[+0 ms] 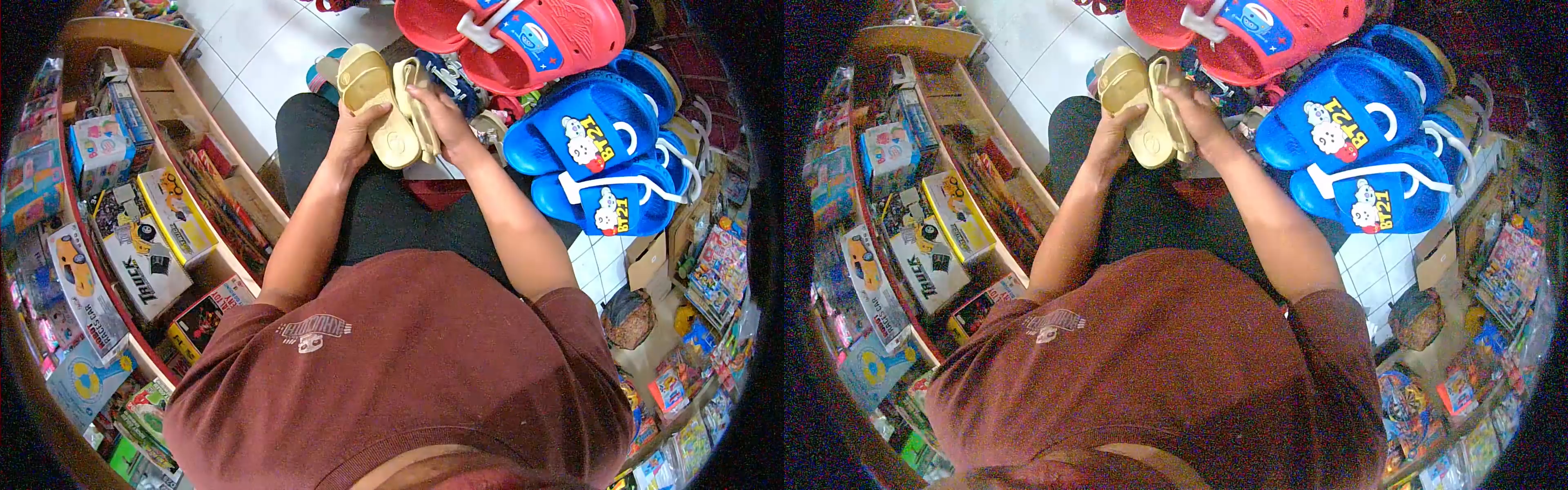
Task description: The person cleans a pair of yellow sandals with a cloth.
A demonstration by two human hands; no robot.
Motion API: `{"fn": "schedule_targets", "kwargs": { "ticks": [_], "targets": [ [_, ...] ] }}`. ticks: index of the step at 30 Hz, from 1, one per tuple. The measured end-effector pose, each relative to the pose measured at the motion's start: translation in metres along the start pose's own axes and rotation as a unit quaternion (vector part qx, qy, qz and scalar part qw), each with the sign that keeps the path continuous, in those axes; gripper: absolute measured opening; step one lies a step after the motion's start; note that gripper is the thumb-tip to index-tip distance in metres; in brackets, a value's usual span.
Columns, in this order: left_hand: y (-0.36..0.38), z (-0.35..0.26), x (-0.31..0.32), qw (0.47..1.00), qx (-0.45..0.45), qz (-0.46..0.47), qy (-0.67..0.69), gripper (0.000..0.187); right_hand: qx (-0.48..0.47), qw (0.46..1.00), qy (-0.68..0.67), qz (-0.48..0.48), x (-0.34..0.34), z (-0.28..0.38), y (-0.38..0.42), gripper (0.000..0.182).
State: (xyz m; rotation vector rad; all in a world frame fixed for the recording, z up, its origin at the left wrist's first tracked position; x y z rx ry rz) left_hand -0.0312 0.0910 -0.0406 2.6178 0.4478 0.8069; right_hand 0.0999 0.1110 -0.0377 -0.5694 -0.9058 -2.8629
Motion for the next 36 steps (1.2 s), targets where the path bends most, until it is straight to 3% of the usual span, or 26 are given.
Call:
{"fn": "schedule_targets", "kwargs": {
  "ticks": [1,5,9,13,16,18,21,24,27,30,33,36],
  "targets": [
    [-0.002,0.003,-0.004,1.0,-0.011,-0.011,0.007,0.056,-0.033,0.999,0.016,0.0,0.003,0.003,0.0,0.04],
    [-0.005,0.013,-0.014,0.997,-0.054,-0.041,0.033,0.061,0.002,1.0,0.018,0.021,0.008,0.001,0.002,0.044],
    [-0.004,0.013,-0.018,0.996,-0.055,-0.058,0.04,0.056,-0.076,0.992,0.094,0.046,0.017,0.014,0.007,0.044],
    [-0.007,0.016,-0.028,0.995,-0.044,-0.082,0.021,0.044,-0.159,0.959,0.208,0.112,0.027,0.013,0.007,0.041],
    [-0.018,0.032,-0.032,0.993,-0.087,-0.005,0.084,0.04,-0.201,0.925,0.294,0.135,0.035,0.014,0.014,0.044],
    [-0.021,0.042,-0.047,0.988,-0.115,-0.043,0.092,0.034,-0.242,0.883,0.379,0.135,0.038,0.027,0.029,0.047],
    [-0.021,0.046,-0.052,0.979,-0.152,-0.098,0.09,0.033,-0.266,0.87,0.401,0.104,0.035,0.041,0.037,0.052],
    [0.001,0.028,-0.009,0.972,-0.206,-0.005,0.117,0.049,-0.348,0.836,0.421,0.05,0.032,0.057,0.039,0.059],
    [0.018,0.015,0.015,0.981,-0.181,0.039,0.067,0.056,-0.389,0.808,0.442,0.018,0.034,0.06,0.04,0.063],
    [0.02,0.021,0.015,0.984,-0.173,0.029,0.041,0.064,-0.327,0.808,0.49,-0.021,0.026,0.051,0.032,0.058],
    [0.017,0.013,0.015,0.987,-0.141,0.027,0.078,0.069,-0.302,0.804,0.51,0.049,0.036,0.044,0.036,0.057],
    [-0.002,0.007,-0.003,0.983,-0.111,-0.008,0.143,0.073,-0.214,0.817,0.516,0.143,0.043,0.028,0.045,0.058]
  ]
}}
Point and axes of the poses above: each hand's wrist, its own y-axis away from the middle knuckle, its own x-axis out of the palm, z = x × y, the point moved 10 cm from there along -y, towards the middle knuckle, and after that the axes turned 11 degrees about -z, right-handed, at the moved point
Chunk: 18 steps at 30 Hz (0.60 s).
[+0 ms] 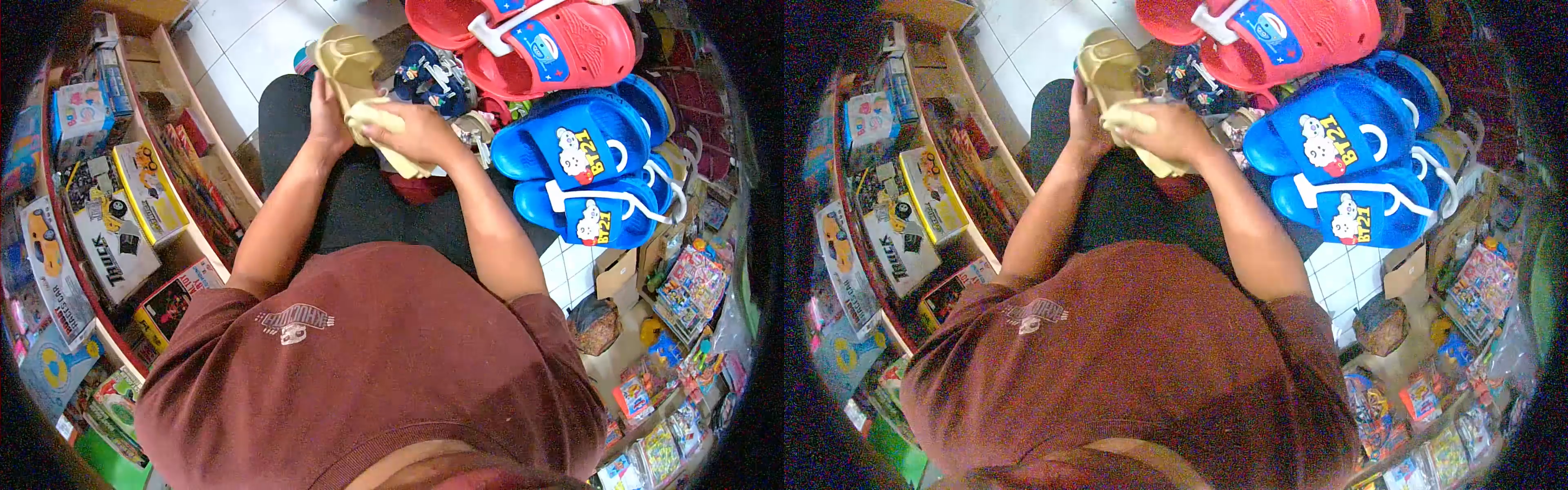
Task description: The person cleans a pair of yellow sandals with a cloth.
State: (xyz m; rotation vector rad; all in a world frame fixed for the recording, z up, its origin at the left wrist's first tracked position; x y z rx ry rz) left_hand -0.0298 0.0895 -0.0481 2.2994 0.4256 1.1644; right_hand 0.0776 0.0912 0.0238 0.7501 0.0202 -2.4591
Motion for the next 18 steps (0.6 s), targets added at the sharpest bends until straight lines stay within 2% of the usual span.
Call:
{"fn": "schedule_targets", "kwargs": {
  "ticks": [1,2,5,6,8,9,12,16,18],
  "targets": [
    [-0.004,-0.006,-0.009,1.0,0.025,-0.017,0.009,0.073,-0.013,1.0,0.018,0.012,0.0,0.008,0.004,0.052],
    [-0.008,-0.012,-0.018,0.998,0.049,-0.034,0.017,0.073,-0.019,1.0,0.013,-0.017,-0.001,0.004,0.001,0.051],
    [-0.009,0.001,-0.014,0.999,0.012,0.02,-0.033,0.071,-0.032,0.991,0.0,-0.129,-0.01,-0.008,-0.005,0.044],
    [0.0,0.007,-0.001,0.998,0.012,-0.013,-0.062,0.071,-0.022,0.985,-0.012,-0.171,-0.019,-0.007,-0.009,0.042],
    [0.009,0.034,0.002,0.984,-0.071,-0.022,-0.162,0.07,0.041,0.977,0.021,-0.209,-0.025,-0.031,-0.019,0.04],
    [0.009,0.032,0.001,0.98,-0.055,-0.038,-0.188,0.068,0.03,0.971,0.047,-0.231,-0.033,-0.022,-0.017,0.037],
    [0.002,0.024,0.002,0.994,-0.044,0.003,-0.101,0.069,-0.013,0.979,0.051,-0.198,-0.019,-0.014,-0.011,0.036],
    [0.004,0.015,-0.009,0.991,-0.012,-0.044,-0.122,0.072,0.041,0.993,-0.012,-0.107,-0.005,-0.027,-0.009,0.035],
    [0.003,0.015,-0.006,0.986,0.021,-0.032,-0.16,0.065,-0.019,0.964,0.014,-0.267,-0.029,-0.016,-0.006,0.031]
  ]
}}
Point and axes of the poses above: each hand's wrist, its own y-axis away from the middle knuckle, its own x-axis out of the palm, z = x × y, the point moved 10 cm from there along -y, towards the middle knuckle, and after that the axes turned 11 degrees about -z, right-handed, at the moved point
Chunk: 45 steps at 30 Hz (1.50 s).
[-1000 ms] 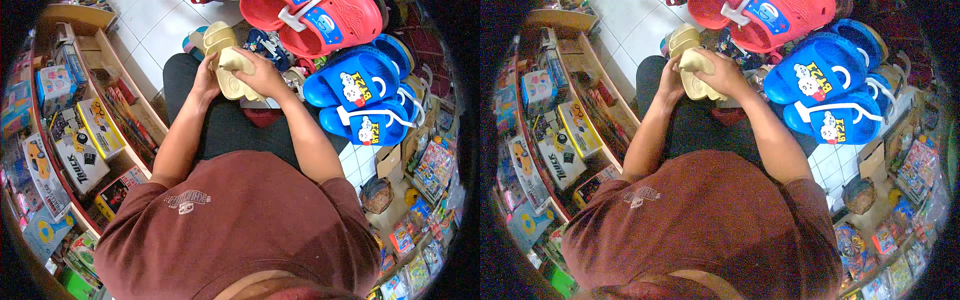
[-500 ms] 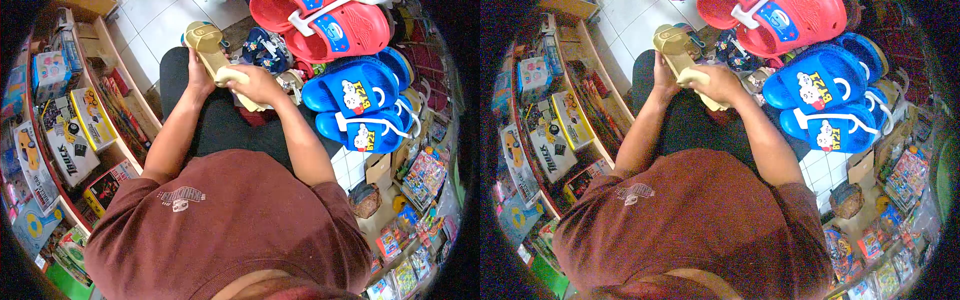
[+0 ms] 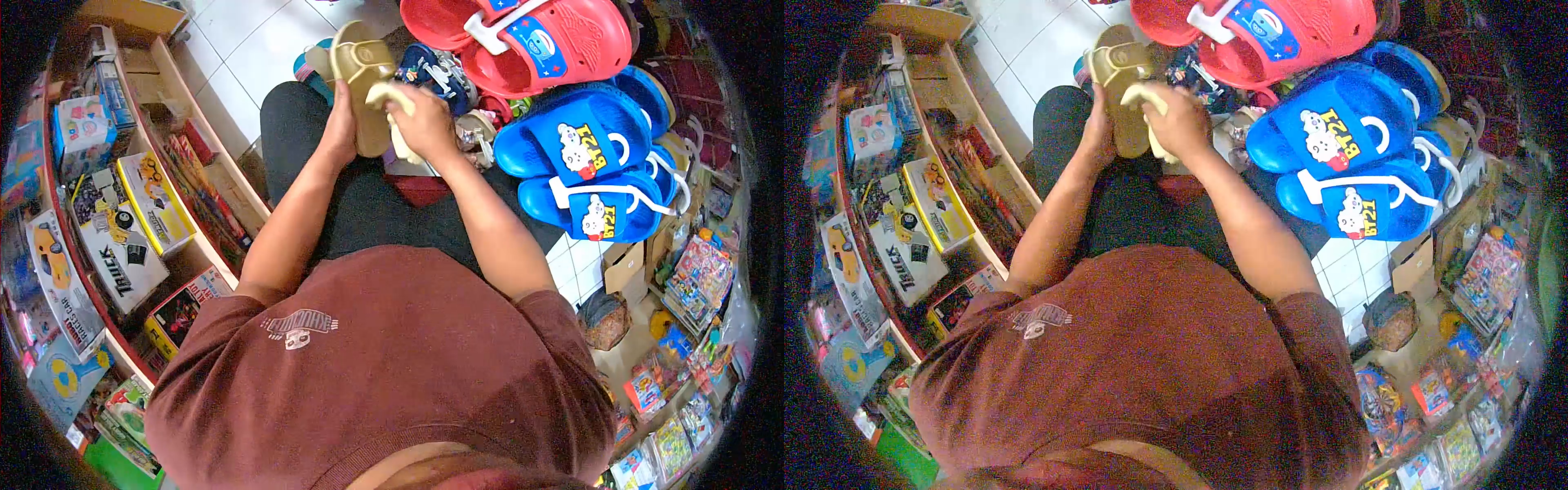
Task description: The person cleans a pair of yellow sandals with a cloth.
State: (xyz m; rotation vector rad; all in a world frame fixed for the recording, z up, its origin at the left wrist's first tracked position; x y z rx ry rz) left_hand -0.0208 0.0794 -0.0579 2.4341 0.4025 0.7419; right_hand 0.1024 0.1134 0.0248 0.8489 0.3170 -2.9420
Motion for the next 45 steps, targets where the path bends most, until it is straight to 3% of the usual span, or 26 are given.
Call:
{"fn": "schedule_targets", "kwargs": {
  "ticks": [2,3,5,8,12,13,16,18,20,23,24,26,27,29,30,32,34,38,39,42,43,45],
  "targets": [
    [-0.001,0.006,0.001,0.996,0.032,0.0,-0.079,0.06,0.034,0.998,0.042,-0.028,-0.01,-0.001,-0.008,0.031],
    [-0.003,0.003,0.009,0.996,0.064,0.025,-0.052,0.055,0.033,0.998,0.052,-0.006,-0.004,-0.004,-0.005,0.032],
    [-0.005,0.009,0.004,0.999,0.034,0.022,-0.023,0.055,0.03,0.996,0.069,0.038,0.011,-0.015,0.001,0.034],
    [-0.001,0.005,0.0,1.0,0.007,0.009,-0.015,0.06,0.041,0.99,-0.026,0.132,0.026,-0.022,0.006,0.039],
    [0.001,0.0,-0.008,0.999,-0.026,-0.037,0.013,0.072,0.056,0.954,-0.057,0.289,0.04,-0.011,0.029,0.04],
    [0.0,-0.002,-0.004,0.999,-0.028,-0.019,0.04,0.072,0.118,0.931,-0.071,0.339,0.04,-0.011,0.034,0.037],
    [-0.004,-0.004,0.003,0.997,-0.017,0.016,0.068,0.071,-0.056,0.995,-0.051,0.071,0.0,0.019,0.0,0.037],
    [0.007,-0.001,0.008,0.999,-0.045,-0.015,0.018,0.071,-0.032,0.999,0.015,0.04,-0.002,0.015,-0.004,0.039],
    [0.003,0.012,0.005,0.997,-0.081,0.007,0.001,0.073,-0.023,0.998,0.008,0.064,0.012,0.009,0.002,0.042],
    [0.006,-0.002,0.002,0.998,-0.06,-0.005,-0.015,0.077,0.003,0.975,-0.085,0.205,0.034,0.004,0.015,0.042],
    [0.005,-0.012,0.005,0.999,-0.032,-0.008,0.025,0.079,-0.011,0.962,-0.128,0.24,0.038,0.009,0.021,0.04],
    [-0.019,-0.001,-0.014,0.99,-0.052,0.034,0.128,0.08,0.069,0.921,-0.147,0.355,0.04,0.017,0.032,0.041],
    [-0.018,-0.003,-0.01,0.984,-0.065,0.063,0.153,0.081,0.06,0.941,-0.141,0.303,0.034,0.014,0.023,0.041],
    [-0.017,0.003,-0.015,0.979,-0.085,0.037,0.184,0.08,0.043,0.971,-0.129,0.198,0.029,0.002,0.01,0.042],
    [-0.013,0.002,-0.012,0.975,-0.095,0.023,0.2,0.08,-0.03,0.985,-0.138,0.097,0.022,0.012,-0.004,0.045],
    [-0.01,0.0,-0.006,0.984,-0.085,0.015,0.154,0.076,-0.001,0.992,-0.103,0.072,0.019,-0.005,-0.007,0.049],
    [-0.007,-0.002,-0.001,0.991,-0.07,0.018,0.11,0.074,0.016,0.988,-0.037,0.151,0.032,-0.006,0.006,0.053],
    [-0.011,-0.002,-0.001,0.982,-0.078,0.077,0.154,0.068,0.069,0.954,-0.117,0.267,0.043,0.002,0.023,0.05],
    [-0.006,-0.007,-0.001,0.991,-0.055,0.026,0.118,0.068,0.053,0.955,-0.105,0.271,0.041,0.005,0.021,0.044],
    [0.002,-0.01,0.009,0.994,-0.051,0.043,0.084,0.066,0.108,0.938,-0.202,0.26,0.023,0.008,0.011,0.041],
    [0.006,-0.01,0.014,0.992,-0.064,0.064,0.091,0.064,0.102,0.947,-0.226,0.203,0.015,0.005,0.005,0.041],
    [0.011,-0.008,0.006,0.997,-0.05,0.017,0.051,0.065,0.1,0.95,-0.272,0.119,0.0,0.007,-0.004,0.038]
  ]
}}
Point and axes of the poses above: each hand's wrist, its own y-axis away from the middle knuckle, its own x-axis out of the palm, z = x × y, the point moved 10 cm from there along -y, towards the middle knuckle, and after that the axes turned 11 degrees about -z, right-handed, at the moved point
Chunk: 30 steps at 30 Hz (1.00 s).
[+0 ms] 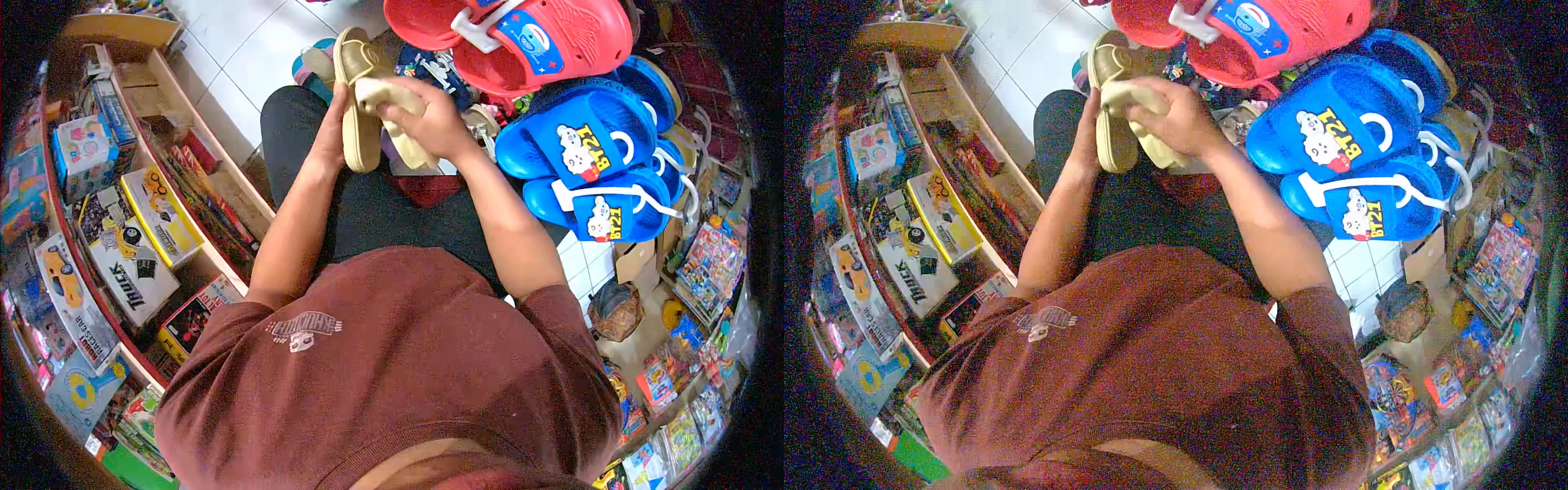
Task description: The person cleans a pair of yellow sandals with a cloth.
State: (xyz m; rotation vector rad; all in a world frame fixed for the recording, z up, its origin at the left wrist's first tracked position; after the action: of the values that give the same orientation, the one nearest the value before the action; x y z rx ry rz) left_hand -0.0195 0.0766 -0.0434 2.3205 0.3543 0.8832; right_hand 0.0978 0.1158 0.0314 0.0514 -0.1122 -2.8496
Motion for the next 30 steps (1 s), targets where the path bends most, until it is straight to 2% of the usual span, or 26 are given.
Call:
{"fn": "schedule_targets", "kwargs": {
  "ticks": [1,2,5,9,11,13,14,15,16,17,18,21,24,27,30],
  "targets": [
    [0.001,0.0,-0.002,0.999,0.013,-0.022,-0.021,0.065,-0.006,0.999,-0.026,-0.024,-0.003,0.008,-0.001,0.036],
    [0.002,-0.001,-0.003,0.998,0.024,-0.041,-0.039,0.062,-0.044,0.998,0.011,-0.041,-0.006,0.016,0.0,0.036],
    [0.001,0.004,-0.001,0.997,0.013,0.003,-0.076,0.058,-0.134,0.981,0.107,-0.092,-0.013,0.034,0.003,0.04],
    [-0.005,0.0,0.004,0.999,0.012,-0.012,-0.042,0.06,-0.204,0.954,0.167,-0.141,-0.019,0.054,0.012,0.046],
    [-0.009,-0.003,-0.001,0.998,0.036,-0.011,-0.054,0.056,-0.262,0.935,0.177,-0.16,-0.02,0.071,0.017,0.043],
    [-0.013,-0.01,0.003,0.992,0.103,0.012,-0.077,0.053,-0.335,0.906,0.183,-0.181,-0.02,0.087,0.023,0.037],
    [-0.014,-0.01,0.005,0.988,0.126,0.024,-0.085,0.054,-0.294,0.922,0.18,-0.173,-0.021,0.06,0.014,0.051],
    [-0.013,-0.009,0.011,0.984,0.148,0.032,-0.089,0.055,-0.305,0.916,0.186,-0.182,-0.022,0.063,0.012,0.052],
    [-0.011,0.0,0.014,0.988,0.106,0.058,-0.092,0.053,-0.314,0.91,0.193,-0.191,-0.023,0.066,0.012,0.053],
    [-0.008,0.004,0.014,0.987,0.104,0.06,-0.111,0.053,-0.324,0.903,0.2,-0.199,-0.022,0.069,0.013,0.054],
    [0.001,0.003,0.02,0.984,0.103,0.061,-0.13,0.053,-0.272,0.922,0.185,-0.202,-0.022,0.063,0.012,0.056],
    [0.0,0.006,0.02,0.983,0.098,0.082,-0.13,0.052,-0.317,0.913,0.19,-0.175,0.002,0.076,0.021,0.055],
    [0.009,0.001,0.021,0.987,0.081,0.085,-0.105,0.047,-0.302,0.911,0.254,-0.122,0.02,0.065,0.02,0.055],
    [0.015,-0.009,0.019,0.979,0.143,0.102,-0.105,0.046,-0.29,0.919,0.259,-0.069,0.035,0.058,0.018,0.053],
    [0.004,-0.012,0.0,0.991,0.119,0.053,0.002,0.054,-0.272,0.927,0.258,0.006,0.055,0.044,0.027,0.047]
  ]
}}
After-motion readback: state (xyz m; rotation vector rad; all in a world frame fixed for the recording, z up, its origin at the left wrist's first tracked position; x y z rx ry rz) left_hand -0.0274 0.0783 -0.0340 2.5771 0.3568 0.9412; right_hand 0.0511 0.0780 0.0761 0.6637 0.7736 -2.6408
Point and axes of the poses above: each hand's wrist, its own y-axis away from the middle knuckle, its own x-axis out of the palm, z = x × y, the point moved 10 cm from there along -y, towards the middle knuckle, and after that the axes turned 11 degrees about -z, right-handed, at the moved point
